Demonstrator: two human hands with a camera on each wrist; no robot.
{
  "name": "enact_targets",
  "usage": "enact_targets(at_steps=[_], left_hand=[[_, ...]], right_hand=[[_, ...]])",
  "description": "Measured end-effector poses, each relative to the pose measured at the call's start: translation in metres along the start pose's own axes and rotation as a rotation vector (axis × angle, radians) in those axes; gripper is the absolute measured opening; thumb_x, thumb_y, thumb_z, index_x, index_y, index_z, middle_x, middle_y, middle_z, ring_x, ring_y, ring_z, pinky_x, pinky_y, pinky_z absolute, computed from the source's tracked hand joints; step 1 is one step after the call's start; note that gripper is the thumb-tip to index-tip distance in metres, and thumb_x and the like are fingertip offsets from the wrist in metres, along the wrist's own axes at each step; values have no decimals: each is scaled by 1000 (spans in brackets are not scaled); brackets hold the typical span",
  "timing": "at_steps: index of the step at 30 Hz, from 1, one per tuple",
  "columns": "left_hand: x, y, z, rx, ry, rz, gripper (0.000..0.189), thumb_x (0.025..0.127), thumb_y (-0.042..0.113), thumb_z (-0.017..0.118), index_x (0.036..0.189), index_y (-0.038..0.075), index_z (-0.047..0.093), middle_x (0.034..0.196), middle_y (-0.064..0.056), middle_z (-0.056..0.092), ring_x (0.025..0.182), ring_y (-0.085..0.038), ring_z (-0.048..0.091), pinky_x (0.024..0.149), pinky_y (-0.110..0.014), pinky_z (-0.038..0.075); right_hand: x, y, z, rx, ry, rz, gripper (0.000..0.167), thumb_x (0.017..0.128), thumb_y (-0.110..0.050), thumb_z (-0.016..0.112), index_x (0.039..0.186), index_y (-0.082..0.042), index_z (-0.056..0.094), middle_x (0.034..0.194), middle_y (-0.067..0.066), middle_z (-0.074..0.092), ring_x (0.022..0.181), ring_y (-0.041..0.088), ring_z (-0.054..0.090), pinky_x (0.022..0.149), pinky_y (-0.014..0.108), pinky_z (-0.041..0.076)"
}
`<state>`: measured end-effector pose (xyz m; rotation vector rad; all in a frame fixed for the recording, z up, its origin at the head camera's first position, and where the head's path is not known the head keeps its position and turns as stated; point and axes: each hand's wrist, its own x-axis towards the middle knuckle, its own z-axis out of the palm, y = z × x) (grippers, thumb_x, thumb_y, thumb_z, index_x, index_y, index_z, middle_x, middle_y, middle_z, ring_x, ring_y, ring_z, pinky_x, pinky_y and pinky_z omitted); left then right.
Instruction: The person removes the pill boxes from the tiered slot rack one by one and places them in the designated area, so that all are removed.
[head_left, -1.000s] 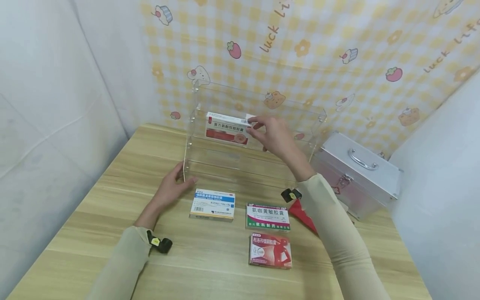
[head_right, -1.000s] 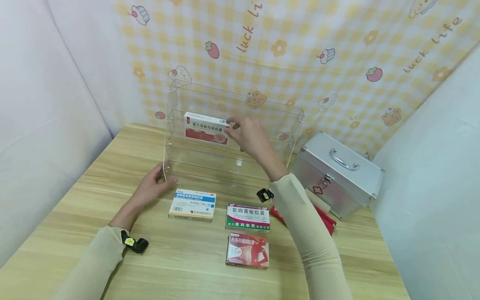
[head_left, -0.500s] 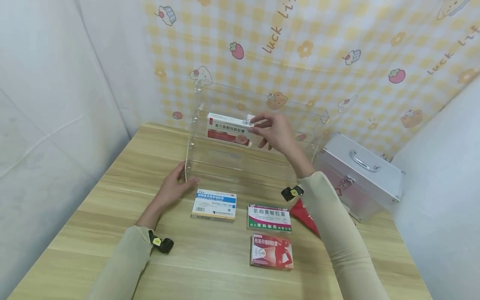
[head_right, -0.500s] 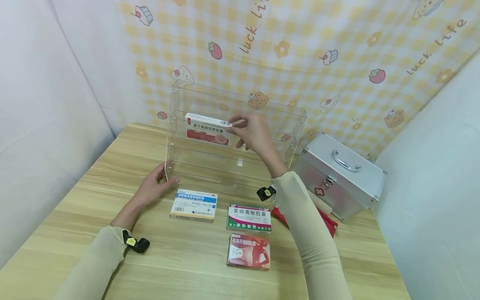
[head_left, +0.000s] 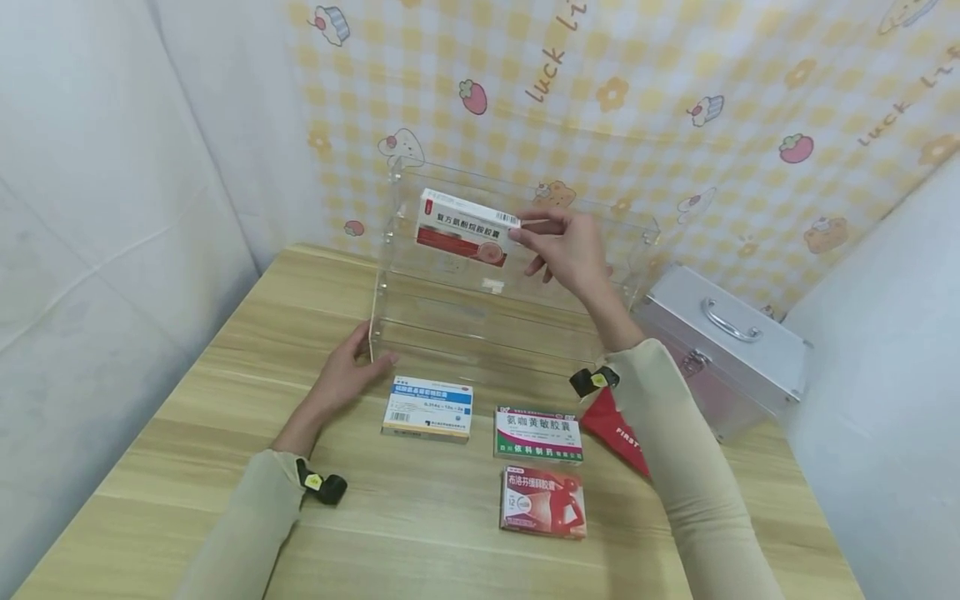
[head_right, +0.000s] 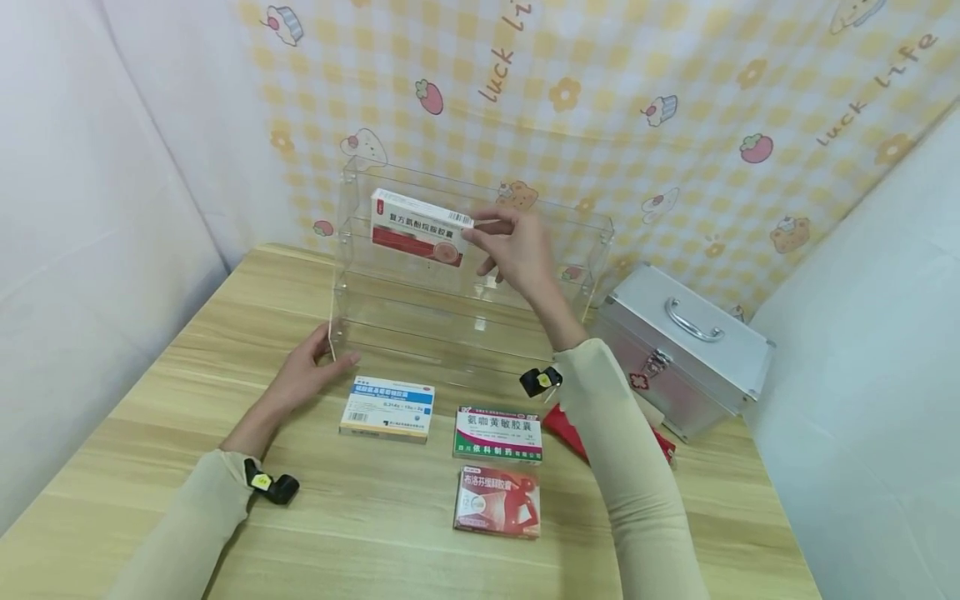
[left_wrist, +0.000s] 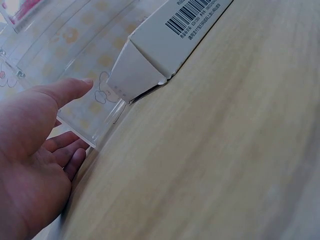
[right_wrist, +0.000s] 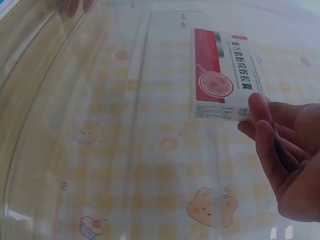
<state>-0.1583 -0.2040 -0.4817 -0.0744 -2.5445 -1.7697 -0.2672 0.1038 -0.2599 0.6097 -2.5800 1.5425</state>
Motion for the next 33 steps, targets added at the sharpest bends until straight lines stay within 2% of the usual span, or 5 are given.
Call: enact_targets(at_steps=[6,14,21,27,33], left_hand=[[0,-1,0,9,0,-1,79,91,41,69,156,30,24,147,-16,45,133,-39,41,103,-63,35],[0,-2,1,20,5,0,78,92,39,68,156,28,25,145,-17,47,131,-38,43,102,-63,36],[2,-2,1,24,2,14,77,93,37,68,156,30,24,146,-18,45,133,-40,40,103,-64,35],[5,-5,1,18,0,23,77,93,38,68,156,28,25,147,-17,44,133,-40,40,104,-63,34],[7,-7,1,15,11,16,75,93,35,68,155,26,27,148,-17,43,134,-39,39,106,-63,31]], right_hand=[[-7,-22,-10,-9,45,-56,31,86,-23,77,115,-13,72,99,6,74,51,33,65,38,35,51],[-24,-52,-13,-9,73,-61,30,88,-13,75,117,-7,71,103,11,73,48,26,65,35,27,46],[-35,-36,-21,12,42,-123,31,85,-23,79,114,-14,73,99,5,74,49,29,65,35,31,48],[-64,-24,-24,50,-47,-33,33,84,-28,79,115,-16,73,99,4,74,47,32,62,34,31,47],[-98,-1,-13,55,-170,23,28,86,-33,77,110,-19,75,95,1,74,46,32,60,35,36,48]])
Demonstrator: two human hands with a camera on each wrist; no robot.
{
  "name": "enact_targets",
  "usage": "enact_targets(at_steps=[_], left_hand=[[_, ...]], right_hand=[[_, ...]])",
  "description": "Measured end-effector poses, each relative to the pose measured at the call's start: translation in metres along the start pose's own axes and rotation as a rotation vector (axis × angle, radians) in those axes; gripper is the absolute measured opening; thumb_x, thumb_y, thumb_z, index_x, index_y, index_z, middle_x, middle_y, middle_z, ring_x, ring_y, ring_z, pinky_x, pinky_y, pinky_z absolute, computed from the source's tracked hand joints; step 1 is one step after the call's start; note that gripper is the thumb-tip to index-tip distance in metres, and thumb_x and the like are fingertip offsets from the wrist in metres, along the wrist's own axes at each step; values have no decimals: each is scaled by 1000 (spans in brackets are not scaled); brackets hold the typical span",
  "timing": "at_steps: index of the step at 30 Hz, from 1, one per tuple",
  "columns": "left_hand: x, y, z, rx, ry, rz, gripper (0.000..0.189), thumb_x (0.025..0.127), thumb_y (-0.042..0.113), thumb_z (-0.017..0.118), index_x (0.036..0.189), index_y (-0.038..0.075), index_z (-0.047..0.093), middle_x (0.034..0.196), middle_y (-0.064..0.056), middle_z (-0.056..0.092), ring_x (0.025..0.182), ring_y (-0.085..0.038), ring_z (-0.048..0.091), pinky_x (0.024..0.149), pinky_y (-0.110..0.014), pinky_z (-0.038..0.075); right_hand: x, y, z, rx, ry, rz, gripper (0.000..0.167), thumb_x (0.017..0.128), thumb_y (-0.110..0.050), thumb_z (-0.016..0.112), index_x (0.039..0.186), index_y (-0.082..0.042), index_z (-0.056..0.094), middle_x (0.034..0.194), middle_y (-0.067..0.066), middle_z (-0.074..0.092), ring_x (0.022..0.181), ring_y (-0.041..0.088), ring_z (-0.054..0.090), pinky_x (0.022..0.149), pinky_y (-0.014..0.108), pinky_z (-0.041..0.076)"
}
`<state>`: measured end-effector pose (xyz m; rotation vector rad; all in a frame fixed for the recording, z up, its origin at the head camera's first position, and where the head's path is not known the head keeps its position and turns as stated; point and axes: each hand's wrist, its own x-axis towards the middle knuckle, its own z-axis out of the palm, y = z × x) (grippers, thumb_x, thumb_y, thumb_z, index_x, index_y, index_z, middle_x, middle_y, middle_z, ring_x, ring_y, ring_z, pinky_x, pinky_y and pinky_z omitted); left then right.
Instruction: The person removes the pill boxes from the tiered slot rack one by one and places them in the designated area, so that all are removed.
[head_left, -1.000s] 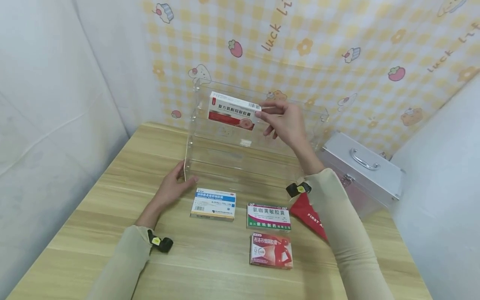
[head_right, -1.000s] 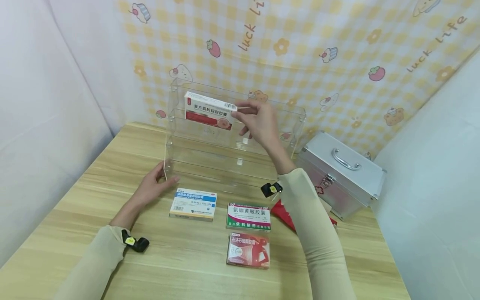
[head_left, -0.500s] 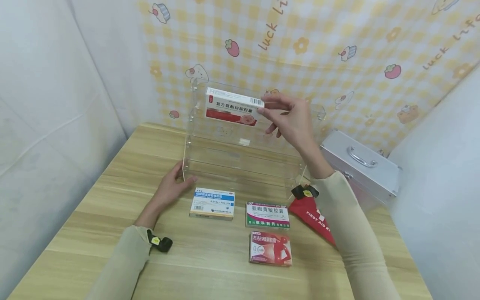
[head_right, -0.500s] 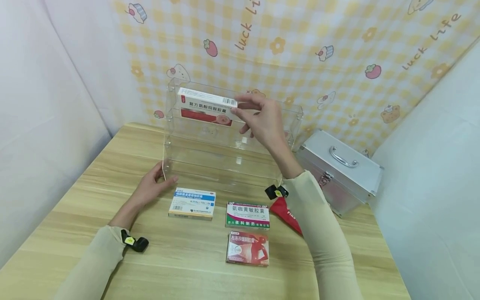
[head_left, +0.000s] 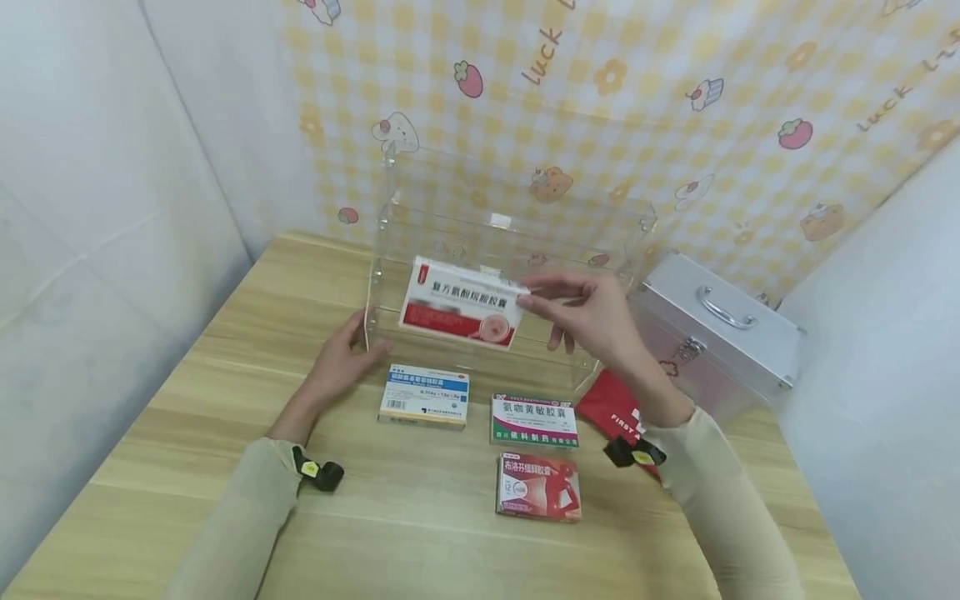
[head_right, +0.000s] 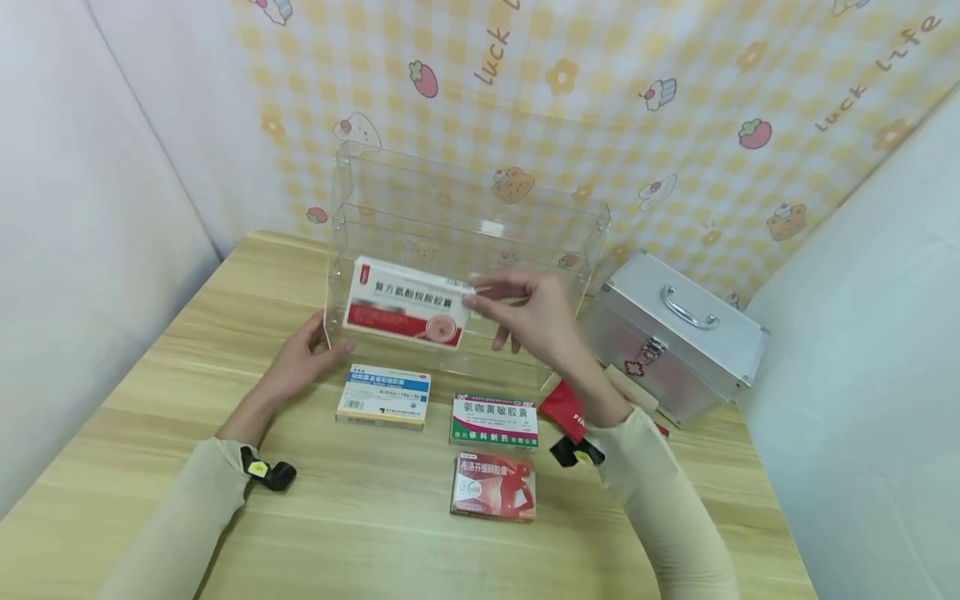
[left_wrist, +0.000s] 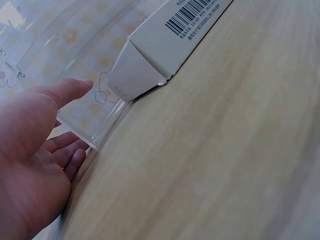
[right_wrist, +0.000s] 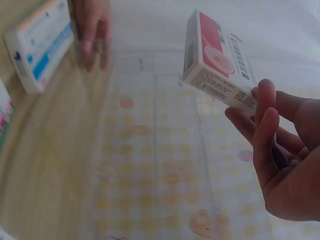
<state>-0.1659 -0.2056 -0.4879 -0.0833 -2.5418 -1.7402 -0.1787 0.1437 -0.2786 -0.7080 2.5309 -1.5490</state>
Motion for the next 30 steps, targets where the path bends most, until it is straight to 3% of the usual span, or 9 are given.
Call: enact_targets(at_steps=[10,17,24,30], left_hand=[[1,2,-1,-16,6,-22,75,92,39,69,155,28,28,146,-16,46,134,-37,40,107,-61,30],[1,3,0,-2,6,-9,77,89,47,69,154,30,30,143,-16,50,131,-37,44,106,-61,31],[1,4,1,14,8,-8,76,90,45,69,154,28,31,143,-17,49,131,-39,42,105,-64,31],[-3,9,0,3,-2,-14,78,92,41,68,156,26,27,147,-20,43,134,-41,39,106,-65,29]], right_hand=[[-39,42,43,20,-172,111,27,86,-33,77,110,-19,75,86,3,74,45,34,58,35,31,45],[-59,69,75,16,-319,180,26,87,-33,76,110,-19,75,91,7,73,46,37,59,37,29,47],[-74,89,98,-81,-319,152,18,86,-31,77,102,-22,77,85,-10,73,71,10,67,55,25,51],[-80,96,105,-145,-340,143,16,87,-29,76,99,-18,77,81,-9,72,63,12,63,54,24,50]])
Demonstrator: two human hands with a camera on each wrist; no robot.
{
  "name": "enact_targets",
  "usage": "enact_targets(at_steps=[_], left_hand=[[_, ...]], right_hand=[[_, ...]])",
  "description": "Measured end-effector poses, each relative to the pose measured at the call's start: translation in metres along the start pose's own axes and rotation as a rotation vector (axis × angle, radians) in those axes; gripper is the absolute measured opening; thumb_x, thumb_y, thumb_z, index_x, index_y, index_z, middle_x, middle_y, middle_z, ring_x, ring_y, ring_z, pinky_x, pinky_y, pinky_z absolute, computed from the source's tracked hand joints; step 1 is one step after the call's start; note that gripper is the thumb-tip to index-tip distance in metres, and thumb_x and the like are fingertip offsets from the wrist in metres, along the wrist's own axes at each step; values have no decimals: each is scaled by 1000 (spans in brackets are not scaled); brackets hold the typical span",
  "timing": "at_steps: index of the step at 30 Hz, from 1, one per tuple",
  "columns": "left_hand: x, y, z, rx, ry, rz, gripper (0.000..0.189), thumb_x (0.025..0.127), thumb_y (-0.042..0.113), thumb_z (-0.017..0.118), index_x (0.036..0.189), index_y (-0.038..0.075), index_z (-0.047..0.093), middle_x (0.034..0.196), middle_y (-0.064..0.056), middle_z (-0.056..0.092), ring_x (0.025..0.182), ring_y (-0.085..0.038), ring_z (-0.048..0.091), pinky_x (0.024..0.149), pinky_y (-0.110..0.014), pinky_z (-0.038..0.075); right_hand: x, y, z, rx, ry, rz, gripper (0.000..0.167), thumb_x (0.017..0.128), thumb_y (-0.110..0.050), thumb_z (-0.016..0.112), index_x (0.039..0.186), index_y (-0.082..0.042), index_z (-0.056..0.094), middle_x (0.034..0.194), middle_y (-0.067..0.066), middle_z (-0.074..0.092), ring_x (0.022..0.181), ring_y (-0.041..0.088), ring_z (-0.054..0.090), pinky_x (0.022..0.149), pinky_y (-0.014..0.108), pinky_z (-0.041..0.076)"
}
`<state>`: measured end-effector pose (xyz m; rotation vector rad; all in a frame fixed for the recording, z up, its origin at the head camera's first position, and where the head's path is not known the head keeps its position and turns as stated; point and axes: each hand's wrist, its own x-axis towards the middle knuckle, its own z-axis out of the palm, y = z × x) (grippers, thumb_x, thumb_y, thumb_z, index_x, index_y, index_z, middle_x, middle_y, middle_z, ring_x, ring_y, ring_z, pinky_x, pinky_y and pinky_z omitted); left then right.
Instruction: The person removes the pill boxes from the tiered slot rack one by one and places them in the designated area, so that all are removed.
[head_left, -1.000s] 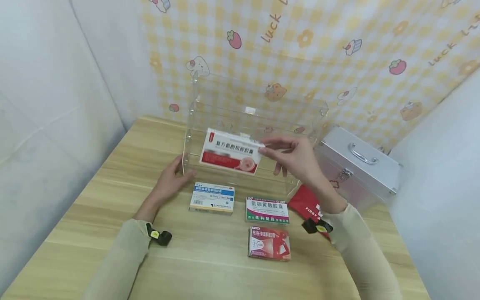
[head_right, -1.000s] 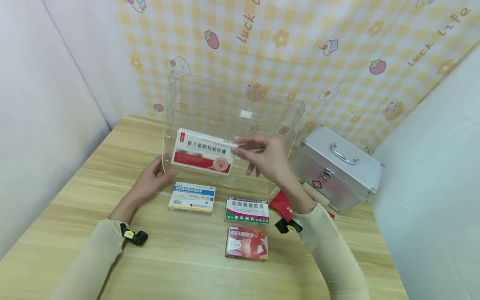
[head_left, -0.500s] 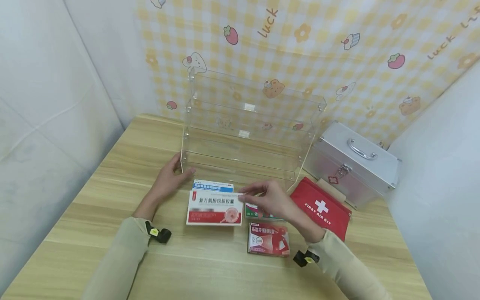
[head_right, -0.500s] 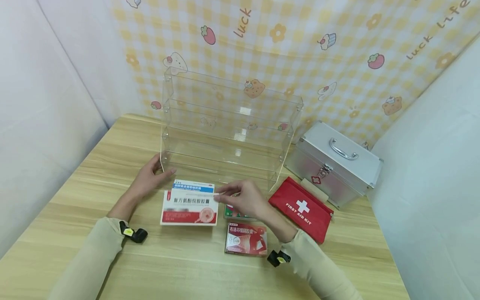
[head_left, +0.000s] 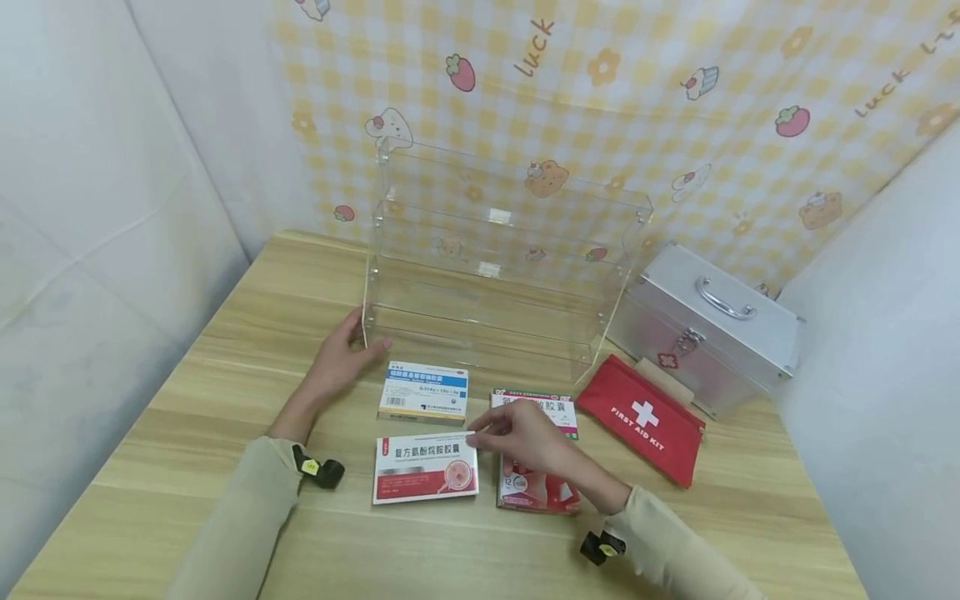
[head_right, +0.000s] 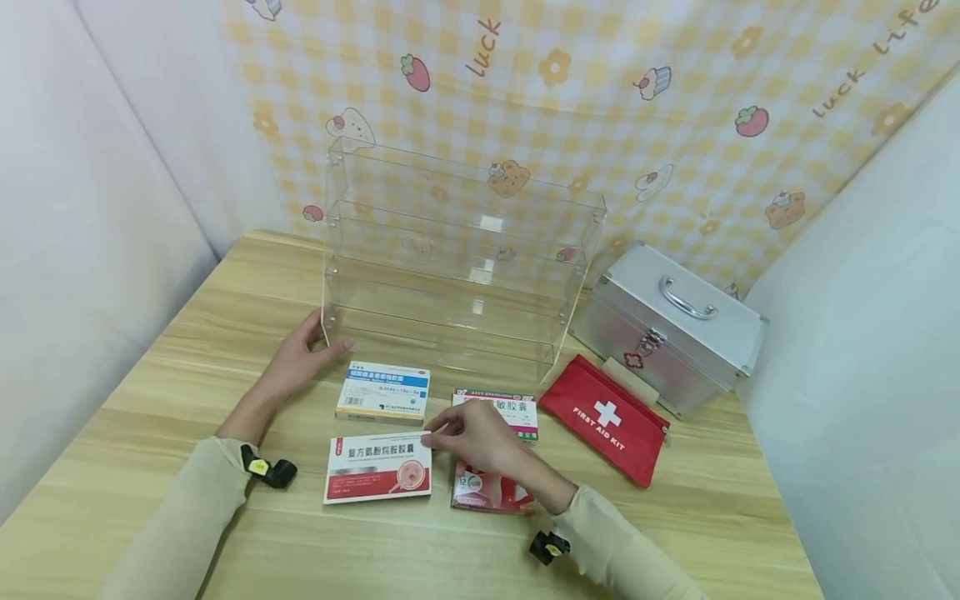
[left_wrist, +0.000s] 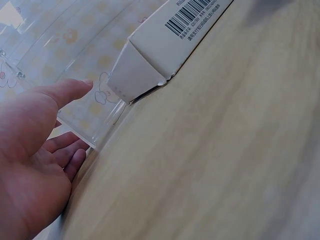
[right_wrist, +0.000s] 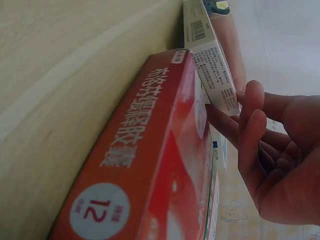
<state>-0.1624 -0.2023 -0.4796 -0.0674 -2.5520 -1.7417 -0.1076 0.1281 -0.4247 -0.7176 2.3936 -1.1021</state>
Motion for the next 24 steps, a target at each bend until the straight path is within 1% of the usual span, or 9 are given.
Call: enact_targets(at_steps=[1,2,4,5,10,16,21,24], left_hand=[[0,0,0,-1,-1,-1,78,92,42,68,156,26,26,148,-19,42,134,-41,38,106,-65,29],[0,-1,-1,-3,-4,-2,78,92,42,68,156,27,26,148,-19,42,135,-40,38,106,-65,29],[1,-2,-1,-9,-5,-5,78,91,42,69,155,27,27,148,-18,42,135,-39,38,106,-64,30],[3,-7,0,-10,-1,-2,78,90,45,69,155,29,28,149,-16,43,135,-38,39,106,-63,31],[1,-9,0,-9,-6,2,78,90,44,69,155,29,28,149,-16,42,135,-39,39,106,-64,31],[-1,-9,1,1,-10,-2,80,90,45,68,156,28,25,150,-17,40,135,-39,37,106,-64,30],[-2,-10,0,-8,-2,1,77,91,42,68,155,28,27,149,-18,41,135,-39,38,105,-64,31],[-3,-10,-3,-10,-11,-7,78,92,41,68,156,27,26,149,-18,42,134,-40,39,103,-64,34]], right_hand=[[0,0,1,-15,0,-2,16,87,-28,76,99,-17,78,80,-10,71,62,11,62,54,24,50],[0,1,1,-37,2,-9,16,88,-28,76,99,-17,78,80,-11,71,66,10,63,58,24,51],[-1,2,3,-69,2,-10,16,88,-27,75,100,-16,78,81,-13,71,65,7,62,59,24,52],[-1,2,4,-83,4,-13,16,89,-27,75,100,-15,78,81,-13,71,66,7,63,60,23,53],[-3,3,11,-161,23,-15,16,89,-26,74,100,-15,78,82,-15,70,68,3,62,64,22,53],[-6,0,14,-251,45,-38,17,88,-28,75,100,-16,78,81,-16,69,62,1,59,59,21,51],[-5,-1,16,-276,48,-39,20,90,-29,73,103,-15,77,85,-13,71,64,-1,59,60,21,51],[-6,-2,16,-273,85,-56,25,91,-31,72,109,-13,75,87,-11,72,62,-3,59,55,20,50]])
